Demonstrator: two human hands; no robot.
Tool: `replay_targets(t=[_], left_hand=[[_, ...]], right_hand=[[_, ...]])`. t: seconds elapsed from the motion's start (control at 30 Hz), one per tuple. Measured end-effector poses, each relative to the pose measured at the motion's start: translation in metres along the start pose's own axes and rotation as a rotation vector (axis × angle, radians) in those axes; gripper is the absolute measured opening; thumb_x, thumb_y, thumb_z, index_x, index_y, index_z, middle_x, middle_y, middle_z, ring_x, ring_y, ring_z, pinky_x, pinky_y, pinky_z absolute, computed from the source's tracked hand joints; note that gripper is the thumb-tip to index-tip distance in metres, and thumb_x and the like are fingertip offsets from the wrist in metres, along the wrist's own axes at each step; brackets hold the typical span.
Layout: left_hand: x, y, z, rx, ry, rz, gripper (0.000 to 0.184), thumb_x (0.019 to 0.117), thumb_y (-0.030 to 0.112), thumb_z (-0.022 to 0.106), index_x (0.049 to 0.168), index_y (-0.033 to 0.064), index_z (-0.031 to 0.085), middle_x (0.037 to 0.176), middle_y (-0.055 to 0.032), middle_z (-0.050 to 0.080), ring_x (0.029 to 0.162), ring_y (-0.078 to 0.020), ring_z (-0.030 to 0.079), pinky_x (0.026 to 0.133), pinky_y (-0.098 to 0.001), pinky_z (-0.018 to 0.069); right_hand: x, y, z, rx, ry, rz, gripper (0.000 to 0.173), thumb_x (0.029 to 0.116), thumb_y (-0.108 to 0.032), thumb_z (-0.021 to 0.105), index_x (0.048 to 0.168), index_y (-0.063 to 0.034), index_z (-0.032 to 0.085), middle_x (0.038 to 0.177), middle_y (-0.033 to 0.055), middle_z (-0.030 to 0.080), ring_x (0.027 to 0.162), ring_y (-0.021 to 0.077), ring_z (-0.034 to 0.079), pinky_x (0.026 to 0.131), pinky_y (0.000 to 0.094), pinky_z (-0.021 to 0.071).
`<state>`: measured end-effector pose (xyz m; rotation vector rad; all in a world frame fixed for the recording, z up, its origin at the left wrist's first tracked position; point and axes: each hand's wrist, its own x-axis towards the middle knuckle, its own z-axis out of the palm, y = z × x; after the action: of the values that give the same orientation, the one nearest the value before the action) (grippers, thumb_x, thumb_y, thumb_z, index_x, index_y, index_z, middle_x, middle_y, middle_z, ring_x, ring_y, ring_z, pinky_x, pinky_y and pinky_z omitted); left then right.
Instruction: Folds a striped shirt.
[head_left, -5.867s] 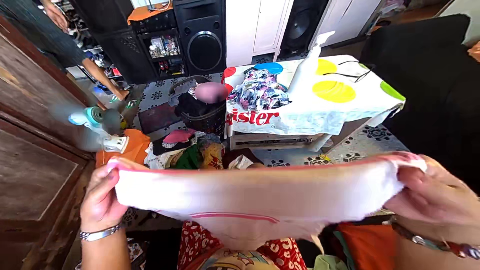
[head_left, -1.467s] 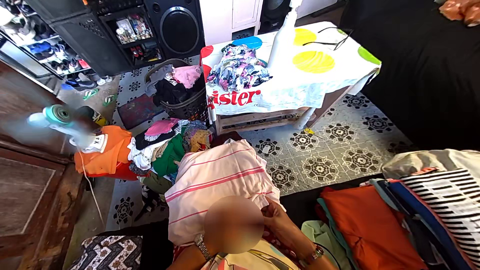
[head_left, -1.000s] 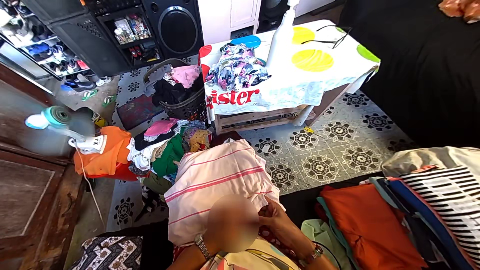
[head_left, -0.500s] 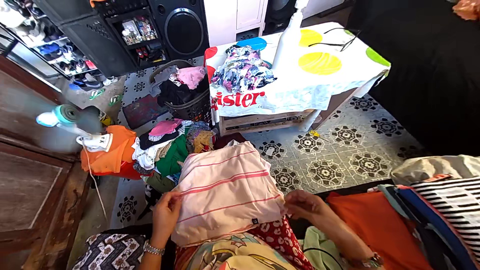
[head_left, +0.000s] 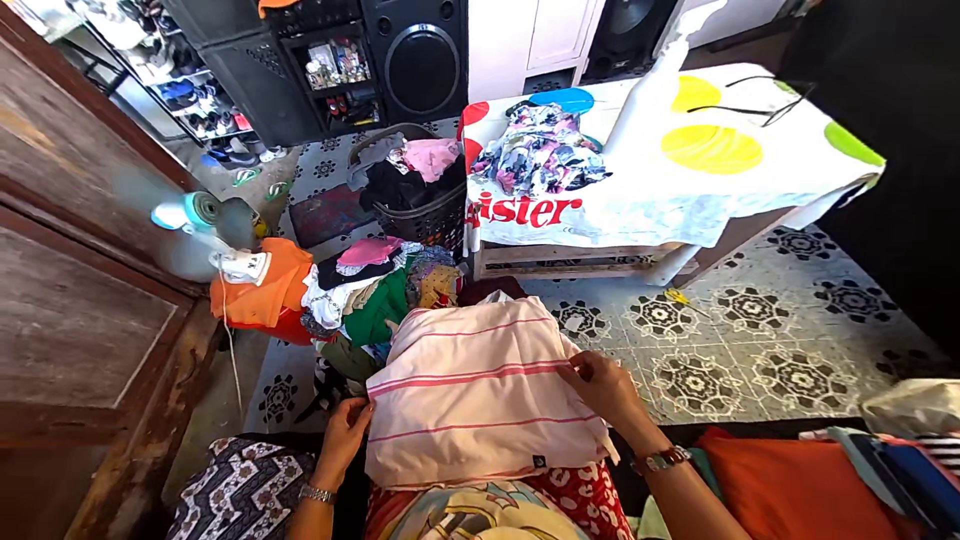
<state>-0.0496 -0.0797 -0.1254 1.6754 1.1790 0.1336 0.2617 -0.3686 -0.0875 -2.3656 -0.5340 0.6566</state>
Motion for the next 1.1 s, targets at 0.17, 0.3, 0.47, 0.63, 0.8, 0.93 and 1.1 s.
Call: replay_targets(t=[0.17,0.3,0.47,0.63,0.8,0.93,1.1], left_hand=[[0.006,-0.007,-0.006,-0.104,-0.139,0.064,0.023,0.1020,0.018,0.061,0.087,0.0011,0.065,0.077,-0.0019,0.061,0.071,-0.0086,0.059,0.070,-0.0290,0.0519],[-0.003,0.016,-0.017,-0.740,-0.075,0.084,0.030,0.1079,0.015,0.035,0.115,0.0010,0.060,0.097,-0.0047,0.073,0.090,-0.0120,0.072,0.083,-0.0316,0.0605],[-0.015,0.039,-0.022,-0.872,-0.097,0.037,0.035,0.1117,0.023,0.031,0.117,0.0060,0.061,0.101,-0.0062,0.074,0.093,-0.0143,0.073,0.083,-0.0338,0.0619],[-0.020,0.030,-0.021,-0.413,-0.256,0.050,0.029,0.1035,0.020,0.052,0.122,0.0001,0.063,0.101,-0.0058,0.073,0.091,-0.0125,0.071,0.084,-0.0329,0.0605],[-0.025,0.022,-0.022,-0.200,-0.439,-0.116,0.037,0.0938,0.018,0.069,0.123,-0.0019,0.061,0.102,-0.0099,0.073,0.091,-0.0171,0.072,0.087,-0.0370,0.0604],[-0.021,0.035,-0.040,-0.127,-0.637,-0.046,0.012,0.0950,0.016,0.065,0.100,0.0051,0.068,0.085,-0.0008,0.075,0.080,-0.0106,0.073,0.080,-0.0327,0.0612],[-0.013,0.127,-0.084,-0.464,-0.414,0.415,0.015,0.0982,0.024,0.060,0.095,0.0219,0.074,0.087,0.0077,0.076,0.077,-0.0017,0.071,0.071,-0.0232,0.0605]], right_hand=[[0.001,0.007,-0.007,0.084,-0.042,-0.079,0.028,0.1013,-0.019,0.063,0.109,0.0076,0.066,0.088,0.0193,0.065,0.079,0.0276,0.062,0.078,0.0494,0.0499],[-0.010,-0.004,-0.013,0.651,0.090,-0.110,0.010,0.1008,-0.007,0.054,0.093,-0.0050,0.060,0.077,-0.0042,0.061,0.067,0.0007,0.059,0.065,0.0194,0.0515],[-0.024,-0.006,-0.007,0.409,0.378,-0.305,0.019,0.0979,-0.012,0.062,0.100,0.0046,0.071,0.097,0.0112,0.068,0.085,0.0116,0.066,0.076,0.0271,0.0565],[-0.044,-0.011,-0.007,0.644,0.392,-0.288,0.012,0.1002,-0.009,0.054,0.093,-0.0057,0.062,0.076,-0.0085,0.061,0.067,-0.0061,0.058,0.063,0.0123,0.0492],[-0.082,-0.007,-0.008,0.792,-0.438,0.224,0.020,0.1029,-0.022,0.057,0.116,-0.0065,0.061,0.088,0.0032,0.073,0.078,0.0139,0.072,0.070,0.0336,0.0624],[-0.078,-0.004,-0.024,0.392,-0.852,-0.074,0.027,0.1001,-0.017,0.063,0.125,-0.0049,0.062,0.105,-0.0012,0.072,0.096,0.0058,0.068,0.092,0.0318,0.0572],[-0.057,-0.088,-0.119,0.342,-0.331,-0.451,0.015,0.1022,-0.008,0.053,0.103,-0.0098,0.068,0.087,-0.0121,0.069,0.081,-0.0075,0.063,0.079,0.0166,0.0548]])
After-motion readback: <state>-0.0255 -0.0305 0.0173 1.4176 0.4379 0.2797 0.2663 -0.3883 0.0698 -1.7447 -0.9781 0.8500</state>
